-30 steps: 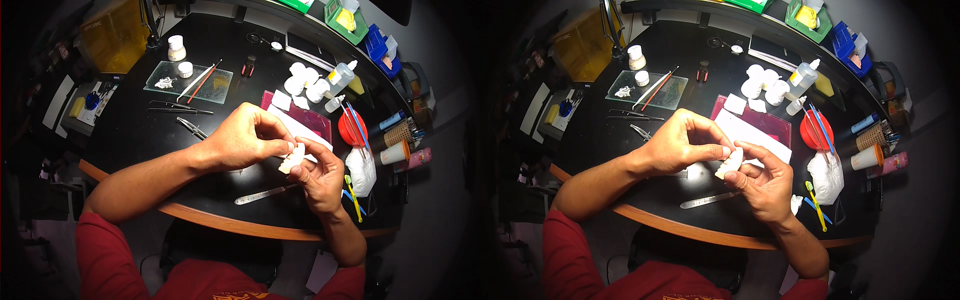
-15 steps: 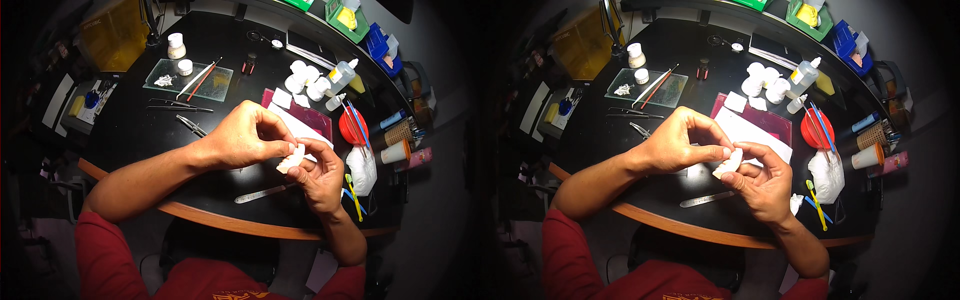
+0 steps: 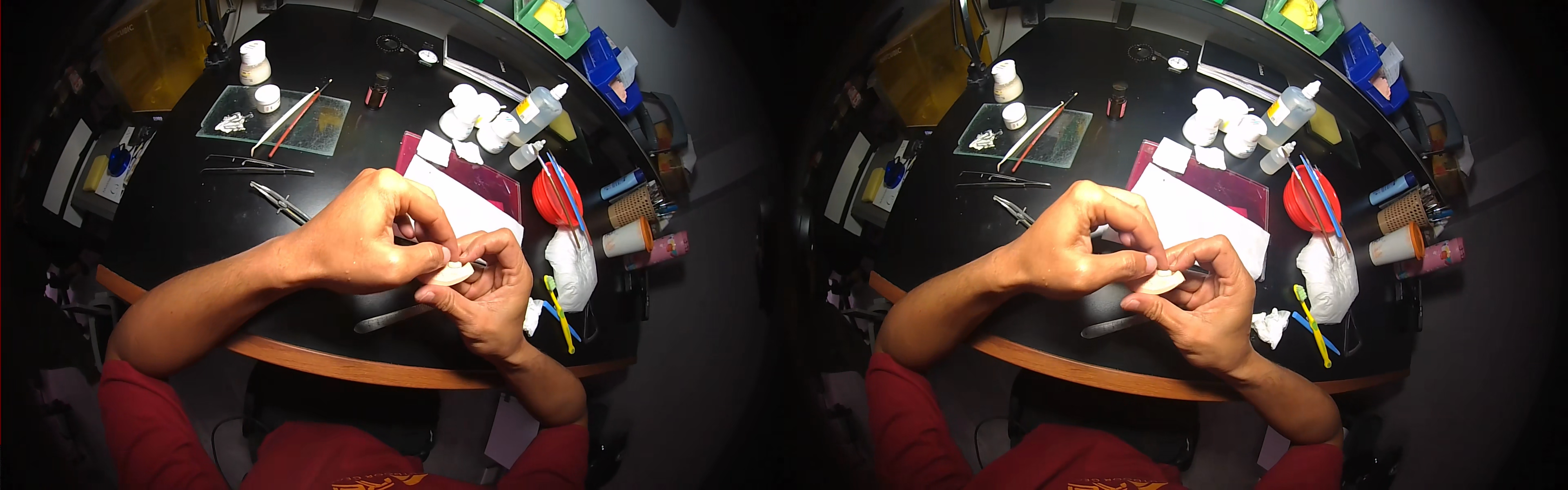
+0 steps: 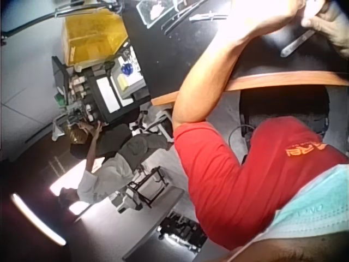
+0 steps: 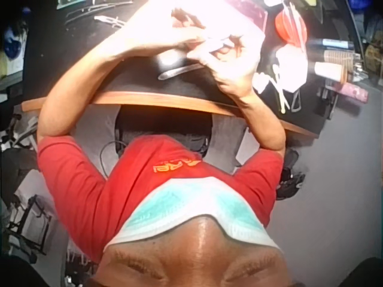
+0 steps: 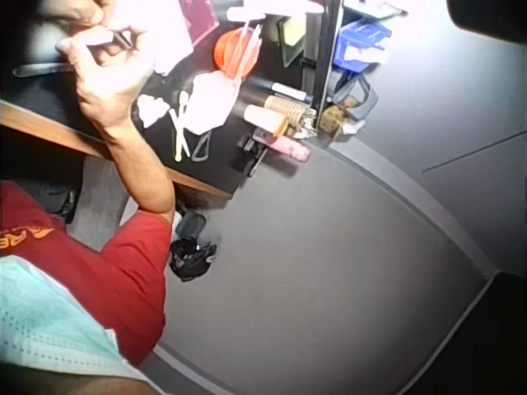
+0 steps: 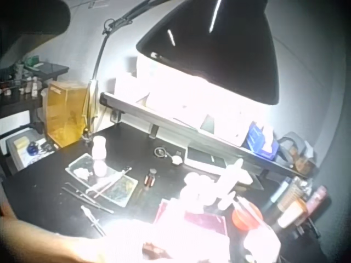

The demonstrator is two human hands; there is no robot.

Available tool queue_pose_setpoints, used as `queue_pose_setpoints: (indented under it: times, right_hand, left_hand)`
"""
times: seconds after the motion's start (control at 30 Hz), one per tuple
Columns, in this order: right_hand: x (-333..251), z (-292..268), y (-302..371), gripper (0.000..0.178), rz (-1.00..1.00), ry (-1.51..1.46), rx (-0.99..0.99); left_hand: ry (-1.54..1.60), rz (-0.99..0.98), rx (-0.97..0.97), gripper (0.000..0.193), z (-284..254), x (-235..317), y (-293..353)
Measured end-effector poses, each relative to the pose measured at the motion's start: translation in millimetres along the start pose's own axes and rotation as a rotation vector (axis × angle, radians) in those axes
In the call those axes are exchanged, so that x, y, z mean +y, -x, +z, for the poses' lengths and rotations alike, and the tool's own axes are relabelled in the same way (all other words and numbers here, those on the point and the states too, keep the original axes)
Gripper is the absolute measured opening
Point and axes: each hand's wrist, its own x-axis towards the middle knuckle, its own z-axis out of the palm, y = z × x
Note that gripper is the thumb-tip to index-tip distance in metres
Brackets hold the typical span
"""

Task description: Applying material and fine adjustments to a dental bridge using a brush and specialized dental tools.

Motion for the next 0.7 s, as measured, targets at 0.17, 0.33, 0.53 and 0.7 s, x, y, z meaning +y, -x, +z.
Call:
queue_pose_setpoints:
  times: [0.17,0.33,0.53,0.7]
  right_hand:
    - [4,-7,-2,0.043,-0.103,0.101,0.009]
    - [2,-14,-5,0.042,-0.127,0.139,0.016]
    - [-4,-22,-8,0.039,-0.106,0.115,0.012]
    - [-14,-30,-14,0.036,0.02,0.14,-0.036]
  left_hand:
    - [0.004,0.199,0.051,0.017,5,-3,2]
    - [-0.085,0.295,0.025,0.034,8,-6,-2]
    - [-0.168,0.29,0.04,0.038,9,-1,-5]
    - [-0.213,0.281,0.083,0.037,8,-6,-4]
